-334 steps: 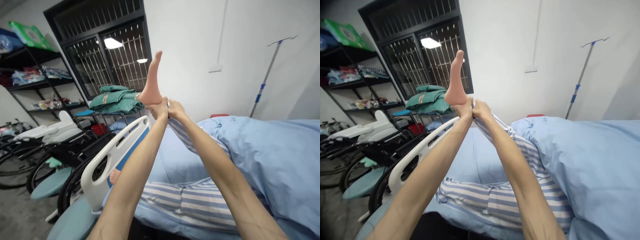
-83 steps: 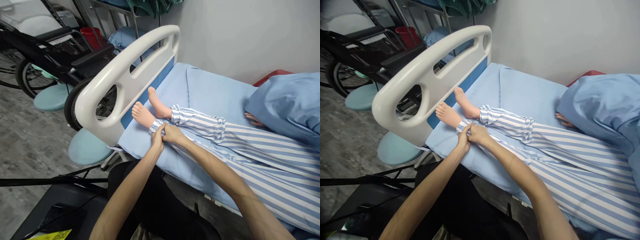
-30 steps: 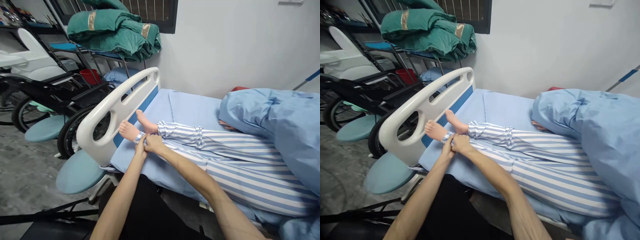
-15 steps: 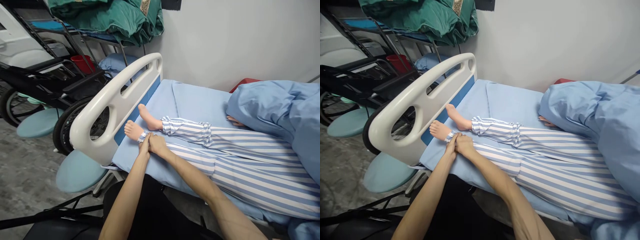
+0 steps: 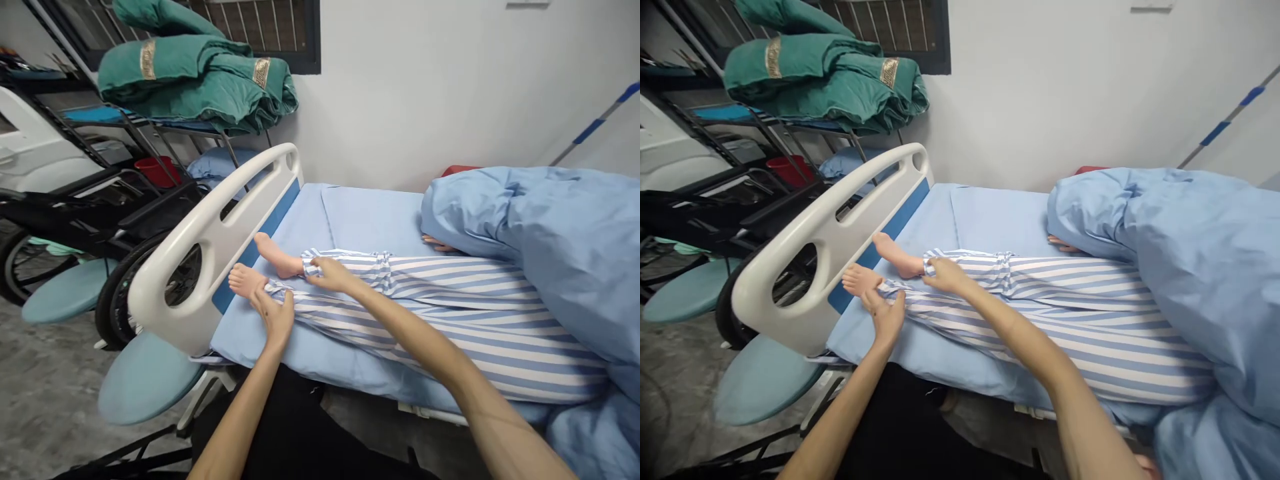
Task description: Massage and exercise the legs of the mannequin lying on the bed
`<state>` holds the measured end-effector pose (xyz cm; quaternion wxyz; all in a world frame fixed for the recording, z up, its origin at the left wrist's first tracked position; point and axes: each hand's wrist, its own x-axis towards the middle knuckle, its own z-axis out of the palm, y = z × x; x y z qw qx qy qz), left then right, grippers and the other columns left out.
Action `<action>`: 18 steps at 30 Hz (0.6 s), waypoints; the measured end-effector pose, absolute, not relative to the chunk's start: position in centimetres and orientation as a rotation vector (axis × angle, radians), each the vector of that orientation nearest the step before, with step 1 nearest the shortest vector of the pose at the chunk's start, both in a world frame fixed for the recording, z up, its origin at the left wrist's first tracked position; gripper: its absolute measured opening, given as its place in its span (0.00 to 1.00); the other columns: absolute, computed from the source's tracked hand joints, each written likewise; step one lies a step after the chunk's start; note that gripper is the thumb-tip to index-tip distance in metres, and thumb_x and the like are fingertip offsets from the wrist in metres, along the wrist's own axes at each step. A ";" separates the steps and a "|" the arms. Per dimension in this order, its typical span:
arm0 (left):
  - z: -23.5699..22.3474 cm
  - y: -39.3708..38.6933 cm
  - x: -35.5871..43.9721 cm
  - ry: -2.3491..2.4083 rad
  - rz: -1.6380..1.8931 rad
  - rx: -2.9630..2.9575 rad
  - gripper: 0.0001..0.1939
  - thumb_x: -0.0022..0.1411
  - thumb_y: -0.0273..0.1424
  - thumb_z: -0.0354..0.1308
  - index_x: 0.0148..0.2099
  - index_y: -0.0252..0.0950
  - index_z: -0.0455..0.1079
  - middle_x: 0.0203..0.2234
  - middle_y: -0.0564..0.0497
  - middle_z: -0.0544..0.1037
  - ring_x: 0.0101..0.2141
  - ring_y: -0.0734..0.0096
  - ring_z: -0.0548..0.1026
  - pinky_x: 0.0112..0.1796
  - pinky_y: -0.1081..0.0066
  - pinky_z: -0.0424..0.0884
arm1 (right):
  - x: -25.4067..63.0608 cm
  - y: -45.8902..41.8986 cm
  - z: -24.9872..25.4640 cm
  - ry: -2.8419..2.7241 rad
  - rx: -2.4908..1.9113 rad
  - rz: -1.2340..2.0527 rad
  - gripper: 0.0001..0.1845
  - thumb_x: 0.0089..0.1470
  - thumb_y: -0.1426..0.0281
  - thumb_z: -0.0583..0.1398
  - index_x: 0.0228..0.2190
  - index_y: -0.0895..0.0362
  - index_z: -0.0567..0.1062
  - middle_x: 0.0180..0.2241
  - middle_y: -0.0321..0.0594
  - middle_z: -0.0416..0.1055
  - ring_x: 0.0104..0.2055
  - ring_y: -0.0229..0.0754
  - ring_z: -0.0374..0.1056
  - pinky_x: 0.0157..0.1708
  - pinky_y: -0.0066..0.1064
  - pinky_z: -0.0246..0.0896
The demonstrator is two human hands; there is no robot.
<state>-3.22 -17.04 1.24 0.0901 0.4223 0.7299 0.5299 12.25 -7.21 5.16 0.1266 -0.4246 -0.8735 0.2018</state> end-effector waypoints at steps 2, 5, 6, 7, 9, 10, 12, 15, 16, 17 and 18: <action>2.9 -14.9 -1.0 1.998 1.563 1.576 0.21 0.55 0.29 0.57 0.52 0.37 0.63 0.51 0.41 0.68 0.57 0.56 0.64 0.59 0.55 0.60 | 17.3 -5.6 6.6 -2.473 -1.395 0.466 0.25 0.57 0.61 0.58 0.52 0.63 0.70 0.52 0.52 0.72 0.54 0.50 0.67 0.53 0.35 0.58; 4.6 -9.9 3.5 1.686 1.395 1.830 0.13 0.56 0.28 0.56 0.46 0.38 0.67 0.44 0.45 0.73 0.50 0.60 0.70 0.55 0.59 0.65 | 24.3 -3.7 7.7 -2.388 -1.662 0.327 0.25 0.60 0.60 0.56 0.53 0.64 0.70 0.52 0.52 0.72 0.55 0.50 0.67 0.53 0.34 0.57; 4.8 -8.2 5.2 1.608 1.323 1.869 0.11 0.57 0.28 0.55 0.44 0.38 0.68 0.42 0.45 0.74 0.48 0.60 0.71 0.54 0.60 0.66 | 26.1 -3.3 7.6 -2.358 -1.741 0.291 0.25 0.61 0.59 0.54 0.53 0.64 0.70 0.52 0.52 0.72 0.55 0.50 0.67 0.53 0.34 0.58; 4.7 -6.7 6.8 1.549 1.263 1.898 0.09 0.59 0.28 0.54 0.43 0.38 0.69 0.42 0.45 0.75 0.48 0.61 0.71 0.53 0.61 0.66 | 27.6 -3.0 7.4 -2.326 -1.812 0.255 0.26 0.63 0.58 0.53 0.52 0.63 0.70 0.52 0.53 0.72 0.54 0.50 0.67 0.52 0.34 0.58; 3.7 -4.2 9.5 1.493 1.167 1.954 0.08 0.62 0.29 0.51 0.42 0.38 0.70 0.42 0.44 0.75 0.47 0.62 0.72 0.53 0.63 0.65 | 29.4 -2.8 6.2 -2.275 -1.941 0.192 0.26 0.65 0.56 0.49 0.51 0.62 0.72 0.50 0.53 0.73 0.53 0.50 0.69 0.50 0.35 0.59; 2.8 -3.2 10.4 1.499 1.118 1.988 0.09 0.63 0.30 0.50 0.41 0.38 0.70 0.42 0.44 0.76 0.47 0.62 0.72 0.53 0.63 0.65 | 29.8 -2.8 5.3 -2.262 -2.002 0.168 0.27 0.65 0.55 0.47 0.50 0.62 0.72 0.49 0.53 0.74 0.52 0.50 0.70 0.49 0.35 0.59; 0.6 -2.0 11.0 1.569 0.995 2.065 0.10 0.64 0.33 0.50 0.39 0.37 0.71 0.39 0.42 0.77 0.46 0.60 0.73 0.54 0.62 0.63 | 30.0 -2.8 3.5 -2.248 -2.106 0.109 0.28 0.66 0.55 0.45 0.47 0.61 0.74 0.46 0.54 0.76 0.50 0.51 0.71 0.48 0.36 0.58; -2.2 -1.0 9.1 1.746 0.801 2.119 0.14 0.64 0.39 0.51 0.35 0.36 0.72 0.36 0.39 0.77 0.44 0.55 0.74 0.53 0.57 0.62 | 29.6 -2.9 1.4 -2.234 -2.160 0.023 0.29 0.66 0.55 0.44 0.44 0.62 0.76 0.42 0.55 0.77 0.48 0.52 0.72 0.50 0.39 0.56; -2.8 -0.8 8.1 1.807 0.738 2.105 0.15 0.64 0.41 0.52 0.35 0.36 0.72 0.35 0.38 0.77 0.44 0.53 0.74 0.53 0.55 0.62 | 29.4 -2.9 1.0 -2.233 -2.160 0.011 0.30 0.66 0.55 0.44 0.43 0.62 0.77 0.41 0.55 0.77 0.47 0.52 0.72 0.50 0.39 0.56; -3.2 -0.7 7.0 1.857 0.686 2.081 0.17 0.64 0.43 0.51 0.35 0.37 0.73 0.35 0.38 0.77 0.44 0.51 0.75 0.52 0.54 0.63 | 29.4 -2.9 0.8 -2.236 -2.158 0.013 0.30 0.66 0.55 0.44 0.42 0.63 0.77 0.40 0.55 0.77 0.47 0.52 0.72 0.50 0.39 0.56; -3.3 -0.6 6.0 1.888 0.641 2.058 0.18 0.64 0.45 0.51 0.35 0.37 0.73 0.35 0.38 0.78 0.44 0.50 0.75 0.51 0.54 0.63 | 29.4 -2.8 0.7 -2.243 -2.156 0.021 0.30 0.66 0.55 0.44 0.42 0.63 0.77 0.40 0.55 0.77 0.46 0.52 0.72 0.49 0.39 0.56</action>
